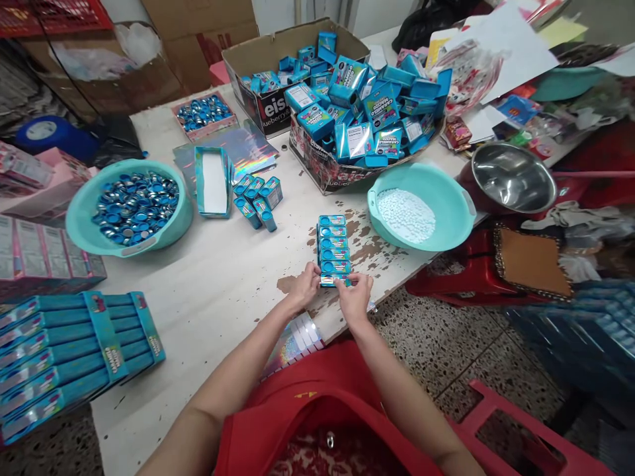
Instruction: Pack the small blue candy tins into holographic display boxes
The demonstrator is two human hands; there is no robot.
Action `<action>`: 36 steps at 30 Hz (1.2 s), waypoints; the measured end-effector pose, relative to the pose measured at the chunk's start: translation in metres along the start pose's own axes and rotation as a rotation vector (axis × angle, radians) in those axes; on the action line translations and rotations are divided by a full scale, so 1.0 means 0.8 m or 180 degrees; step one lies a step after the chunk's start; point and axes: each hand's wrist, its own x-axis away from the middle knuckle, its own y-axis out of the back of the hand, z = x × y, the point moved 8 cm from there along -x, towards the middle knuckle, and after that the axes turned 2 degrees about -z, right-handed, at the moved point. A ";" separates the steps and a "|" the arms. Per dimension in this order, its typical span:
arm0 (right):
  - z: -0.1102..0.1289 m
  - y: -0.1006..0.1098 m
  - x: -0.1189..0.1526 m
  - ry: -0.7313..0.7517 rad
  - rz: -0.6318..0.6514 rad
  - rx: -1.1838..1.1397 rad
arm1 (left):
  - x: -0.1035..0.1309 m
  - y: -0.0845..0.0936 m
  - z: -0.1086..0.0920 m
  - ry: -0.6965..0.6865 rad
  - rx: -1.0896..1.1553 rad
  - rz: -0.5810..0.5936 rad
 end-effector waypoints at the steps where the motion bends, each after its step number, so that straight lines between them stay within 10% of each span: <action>1: -0.005 0.000 -0.001 -0.0146 -0.0010 -0.0047 | 0.000 -0.001 0.007 0.0123 -0.0081 -0.0063; 7: -0.010 -0.008 -0.002 -0.0094 0.0153 -0.0055 | 0.033 -0.027 0.011 0.0204 -0.0249 -0.0707; 11: -0.015 -0.003 -0.006 -0.0225 0.0169 -0.0071 | 0.055 -0.047 0.012 0.0159 -0.0872 -0.0163; 17: 0.022 0.033 0.046 0.0730 -0.0078 -0.0233 | 0.107 0.007 0.100 0.0769 -0.1222 0.0637; 24: 0.040 -0.071 0.161 0.2354 0.1863 0.0378 | 0.151 -0.001 0.141 0.1165 -0.0864 0.0727; 36: 0.024 -0.107 0.208 0.3645 0.2413 0.1246 | 0.149 0.014 0.154 0.1315 -0.0397 0.0167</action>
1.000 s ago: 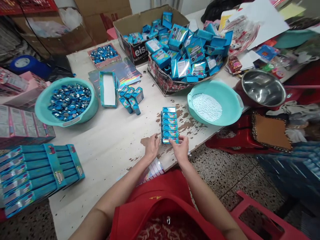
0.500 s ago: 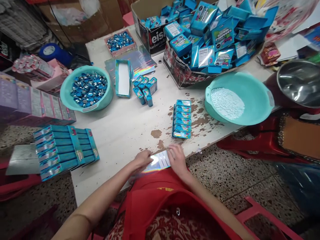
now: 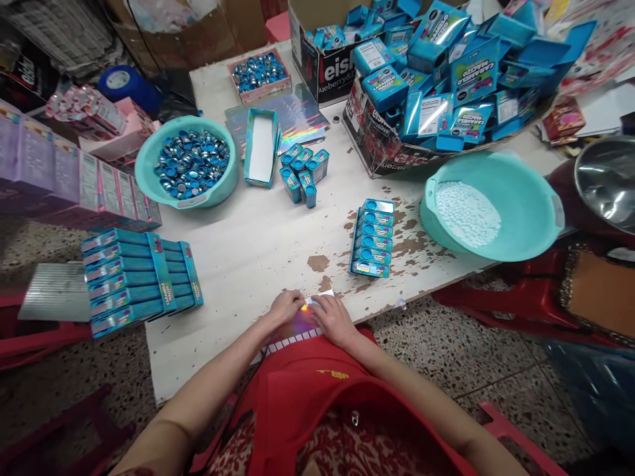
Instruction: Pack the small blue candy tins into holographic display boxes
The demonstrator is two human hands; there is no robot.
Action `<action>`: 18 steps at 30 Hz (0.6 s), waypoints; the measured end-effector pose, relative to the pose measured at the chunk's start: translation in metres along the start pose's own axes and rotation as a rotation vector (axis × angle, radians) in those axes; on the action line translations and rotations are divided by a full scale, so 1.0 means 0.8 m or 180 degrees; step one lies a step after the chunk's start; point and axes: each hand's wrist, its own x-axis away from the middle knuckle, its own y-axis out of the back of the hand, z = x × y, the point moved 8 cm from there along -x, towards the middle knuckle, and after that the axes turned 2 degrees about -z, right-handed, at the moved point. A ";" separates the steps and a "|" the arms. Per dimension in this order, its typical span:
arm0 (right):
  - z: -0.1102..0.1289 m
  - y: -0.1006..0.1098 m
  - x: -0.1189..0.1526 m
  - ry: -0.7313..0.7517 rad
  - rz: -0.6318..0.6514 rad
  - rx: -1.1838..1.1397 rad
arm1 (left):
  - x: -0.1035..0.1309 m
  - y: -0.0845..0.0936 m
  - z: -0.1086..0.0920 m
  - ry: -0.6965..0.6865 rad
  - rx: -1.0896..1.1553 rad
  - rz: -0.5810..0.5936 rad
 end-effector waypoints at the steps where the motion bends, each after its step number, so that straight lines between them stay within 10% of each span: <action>1: -0.001 0.003 -0.001 -0.0053 -0.0033 -0.0082 | -0.001 -0.001 0.001 0.0030 0.0009 -0.0013; 8: -0.038 0.055 -0.006 -0.1552 -0.0377 -0.1694 | 0.017 0.018 -0.026 -0.0333 0.0592 -0.0565; 14: -0.078 0.107 -0.002 -0.2470 -0.1074 -0.2435 | 0.026 -0.001 -0.111 -0.0923 0.2068 0.0719; 18: -0.121 0.136 0.010 -0.2887 -0.1949 -0.1893 | -0.008 0.024 -0.166 -0.1131 0.1452 0.0650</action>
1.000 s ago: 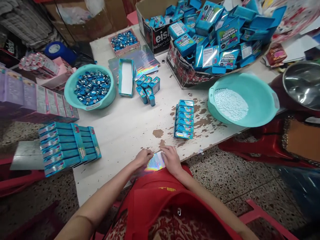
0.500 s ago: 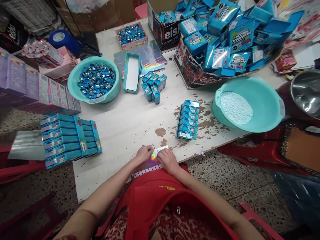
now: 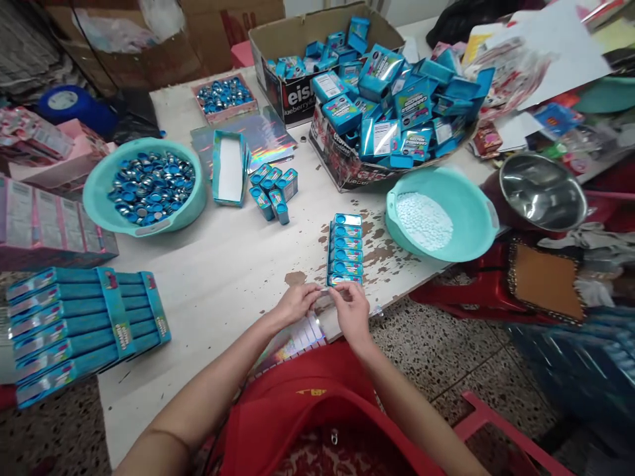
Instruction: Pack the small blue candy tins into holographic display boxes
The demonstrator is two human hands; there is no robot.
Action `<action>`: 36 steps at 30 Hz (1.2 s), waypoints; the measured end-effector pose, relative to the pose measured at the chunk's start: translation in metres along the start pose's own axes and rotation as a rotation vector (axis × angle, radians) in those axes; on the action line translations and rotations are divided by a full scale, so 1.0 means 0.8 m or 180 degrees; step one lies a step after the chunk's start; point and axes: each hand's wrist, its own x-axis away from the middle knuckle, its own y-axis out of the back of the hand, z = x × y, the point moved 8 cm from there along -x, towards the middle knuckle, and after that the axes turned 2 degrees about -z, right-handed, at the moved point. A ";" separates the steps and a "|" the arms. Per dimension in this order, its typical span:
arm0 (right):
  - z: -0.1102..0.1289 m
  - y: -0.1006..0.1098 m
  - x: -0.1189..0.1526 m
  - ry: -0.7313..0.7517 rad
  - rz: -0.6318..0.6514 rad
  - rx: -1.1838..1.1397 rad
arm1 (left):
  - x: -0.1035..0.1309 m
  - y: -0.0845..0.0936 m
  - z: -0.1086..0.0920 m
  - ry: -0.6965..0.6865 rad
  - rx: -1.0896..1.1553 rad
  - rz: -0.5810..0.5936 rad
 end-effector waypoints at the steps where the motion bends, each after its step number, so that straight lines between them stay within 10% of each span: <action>1: -0.003 0.009 -0.010 0.0019 -0.0278 0.0050 | -0.015 0.006 -0.014 -0.0116 -0.0266 -0.0032; 6: -0.030 0.028 -0.053 -0.0150 -0.0983 0.0338 | -0.082 0.017 -0.059 -0.0584 -0.1251 0.0020; 13: -0.068 0.018 -0.070 -0.0112 -0.1315 0.0190 | -0.118 0.010 -0.021 -0.0398 -0.1139 -0.0205; 17: -0.084 0.016 -0.076 -0.0421 -0.1096 -0.0209 | -0.101 0.010 0.014 0.0255 -0.1467 -0.0948; 20: -0.086 0.018 -0.086 -0.0611 -0.0893 -0.0288 | -0.083 0.001 0.003 -0.0153 -0.1633 -0.1410; 23: -0.079 0.030 -0.089 -0.0673 -0.0879 -0.0211 | -0.069 -0.012 0.001 -0.0440 -0.2075 -0.0972; 28: -0.027 0.057 -0.045 0.0253 -0.1155 0.0148 | -0.004 0.038 0.063 0.0499 -0.2478 -0.0564; 32: 0.007 0.002 0.024 0.1314 -0.0019 0.0417 | 0.063 0.041 0.132 0.1097 -0.2405 0.0053; 36: -0.002 -0.080 0.080 0.1710 0.1231 0.0774 | 0.090 0.037 0.163 0.1390 -0.1888 -0.0136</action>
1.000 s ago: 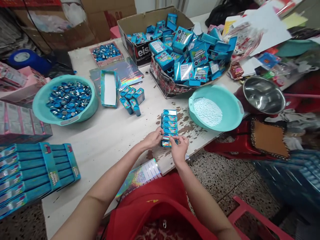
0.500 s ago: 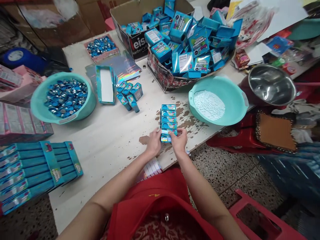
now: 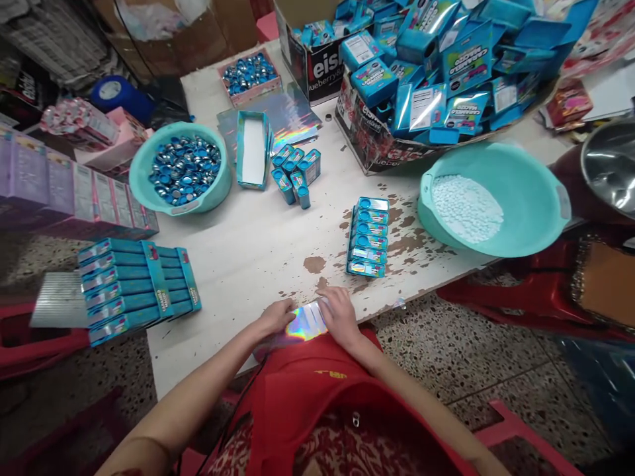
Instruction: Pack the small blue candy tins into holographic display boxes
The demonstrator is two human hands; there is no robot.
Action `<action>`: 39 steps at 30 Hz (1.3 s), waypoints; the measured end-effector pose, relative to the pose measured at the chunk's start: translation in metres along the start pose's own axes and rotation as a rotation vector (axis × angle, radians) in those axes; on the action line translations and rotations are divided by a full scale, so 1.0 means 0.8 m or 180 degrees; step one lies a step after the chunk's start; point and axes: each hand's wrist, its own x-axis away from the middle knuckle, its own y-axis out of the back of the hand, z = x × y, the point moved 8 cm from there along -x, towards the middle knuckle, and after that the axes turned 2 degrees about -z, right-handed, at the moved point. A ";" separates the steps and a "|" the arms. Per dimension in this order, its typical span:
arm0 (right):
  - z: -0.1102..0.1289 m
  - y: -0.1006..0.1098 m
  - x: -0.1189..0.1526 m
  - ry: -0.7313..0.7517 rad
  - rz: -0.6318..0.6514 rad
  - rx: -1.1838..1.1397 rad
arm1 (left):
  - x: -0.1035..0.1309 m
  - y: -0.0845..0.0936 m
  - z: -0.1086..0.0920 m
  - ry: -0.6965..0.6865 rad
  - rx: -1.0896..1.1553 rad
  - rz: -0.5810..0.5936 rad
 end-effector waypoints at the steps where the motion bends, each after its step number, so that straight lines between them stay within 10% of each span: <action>1: 0.004 -0.019 0.002 0.0093 0.0220 0.0141 | 0.000 0.000 0.002 0.0031 0.0158 -0.0059; 5: 0.013 -0.069 0.009 0.0513 0.0925 0.0804 | -0.001 0.011 0.003 -0.0048 0.0400 -0.0337; 12: 0.025 -0.083 0.028 0.1319 0.1355 0.0974 | -0.005 0.012 0.009 0.0106 0.0617 -0.0469; 19: 0.016 -0.062 0.007 0.0345 0.1099 0.0263 | 0.002 0.024 0.003 0.0202 0.0659 -0.0712; 22: 0.005 -0.034 -0.006 -0.0555 0.0803 -0.0599 | 0.021 0.039 -0.028 -0.0488 0.1281 -0.0970; 26: -0.010 0.007 -0.020 -0.1270 0.0264 -0.1260 | 0.026 0.031 -0.084 -0.1088 0.2051 -0.0140; 33: -0.065 0.104 -0.049 -0.1564 -0.1609 -0.0606 | -0.040 0.104 -0.191 -0.1473 0.1460 -0.0190; 39: -0.115 0.143 -0.087 -0.1740 -0.2094 -0.0049 | -0.093 0.147 -0.261 -0.2099 0.1205 -0.0260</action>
